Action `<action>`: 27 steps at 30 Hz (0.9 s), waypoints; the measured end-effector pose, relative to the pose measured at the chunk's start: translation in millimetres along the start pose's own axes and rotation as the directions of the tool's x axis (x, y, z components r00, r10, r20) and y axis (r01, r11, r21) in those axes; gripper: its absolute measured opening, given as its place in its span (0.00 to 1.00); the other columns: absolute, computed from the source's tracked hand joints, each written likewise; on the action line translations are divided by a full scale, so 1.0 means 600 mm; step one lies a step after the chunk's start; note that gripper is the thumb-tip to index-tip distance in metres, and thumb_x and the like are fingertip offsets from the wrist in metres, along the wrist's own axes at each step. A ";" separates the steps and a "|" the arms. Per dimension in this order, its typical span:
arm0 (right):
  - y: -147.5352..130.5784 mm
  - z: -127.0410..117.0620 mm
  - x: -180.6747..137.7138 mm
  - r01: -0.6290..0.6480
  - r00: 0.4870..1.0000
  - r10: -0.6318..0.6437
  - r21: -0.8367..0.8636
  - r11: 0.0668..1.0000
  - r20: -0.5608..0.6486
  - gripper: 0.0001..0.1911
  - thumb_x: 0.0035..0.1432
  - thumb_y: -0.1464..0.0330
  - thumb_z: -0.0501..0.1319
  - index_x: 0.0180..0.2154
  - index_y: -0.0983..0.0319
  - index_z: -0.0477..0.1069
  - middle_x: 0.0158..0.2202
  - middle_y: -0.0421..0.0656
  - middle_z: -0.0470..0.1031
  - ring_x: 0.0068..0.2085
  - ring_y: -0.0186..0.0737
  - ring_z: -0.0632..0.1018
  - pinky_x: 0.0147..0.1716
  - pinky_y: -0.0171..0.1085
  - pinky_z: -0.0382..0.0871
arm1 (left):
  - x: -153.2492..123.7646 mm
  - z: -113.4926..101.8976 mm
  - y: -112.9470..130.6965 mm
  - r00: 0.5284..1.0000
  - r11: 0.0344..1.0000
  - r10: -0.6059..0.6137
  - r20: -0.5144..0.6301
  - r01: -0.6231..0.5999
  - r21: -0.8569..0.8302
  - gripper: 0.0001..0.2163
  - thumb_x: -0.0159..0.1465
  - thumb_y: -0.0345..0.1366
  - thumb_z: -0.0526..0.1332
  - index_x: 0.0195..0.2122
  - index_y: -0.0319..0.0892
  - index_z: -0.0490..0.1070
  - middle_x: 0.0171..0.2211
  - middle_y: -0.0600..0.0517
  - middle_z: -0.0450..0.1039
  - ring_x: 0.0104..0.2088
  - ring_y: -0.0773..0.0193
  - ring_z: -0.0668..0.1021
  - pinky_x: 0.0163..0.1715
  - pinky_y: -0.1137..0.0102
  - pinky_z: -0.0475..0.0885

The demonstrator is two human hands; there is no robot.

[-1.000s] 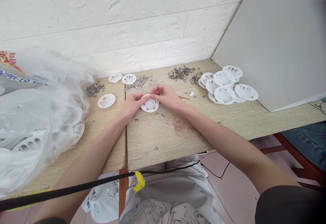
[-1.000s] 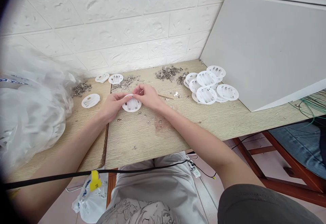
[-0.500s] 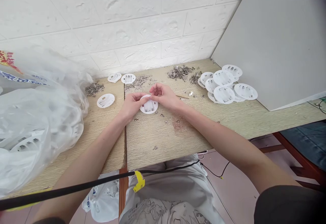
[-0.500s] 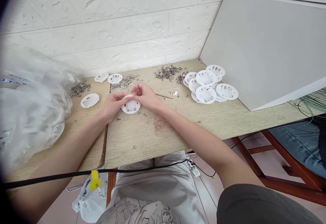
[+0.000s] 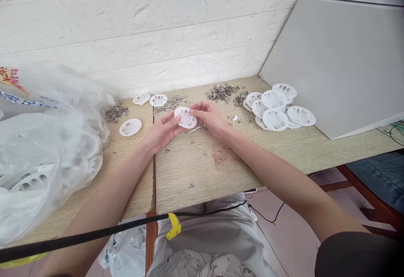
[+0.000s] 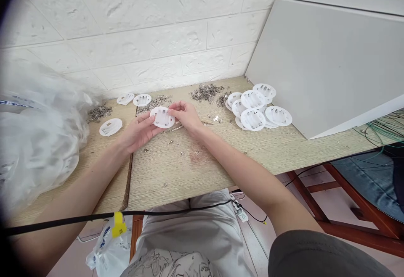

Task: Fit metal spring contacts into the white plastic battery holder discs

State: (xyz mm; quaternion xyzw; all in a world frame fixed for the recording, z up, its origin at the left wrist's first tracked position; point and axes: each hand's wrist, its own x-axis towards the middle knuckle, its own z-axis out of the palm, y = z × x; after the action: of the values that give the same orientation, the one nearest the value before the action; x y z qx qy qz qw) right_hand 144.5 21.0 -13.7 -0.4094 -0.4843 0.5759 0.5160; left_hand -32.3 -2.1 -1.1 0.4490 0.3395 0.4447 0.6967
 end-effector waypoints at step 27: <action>-0.033 -0.045 0.002 0.575 0.798 -0.073 -0.720 0.389 0.598 0.04 0.57 0.76 0.62 0.33 0.64 0.76 0.36 0.44 0.75 0.38 0.37 0.73 0.38 0.35 0.63 | 0.016 -0.010 -0.001 0.955 0.989 0.000 -0.298 -0.045 -0.143 0.12 0.63 0.45 0.65 0.37 0.42 0.72 0.38 0.47 0.77 0.42 0.59 0.80 0.50 0.61 0.77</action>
State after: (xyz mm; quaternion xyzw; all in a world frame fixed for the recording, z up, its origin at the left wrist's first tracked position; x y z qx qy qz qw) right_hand 174.6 26.0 0.2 -0.3525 -0.8910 0.2049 0.1995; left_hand -33.5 8.7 -4.5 0.3279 0.4012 0.5390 0.6640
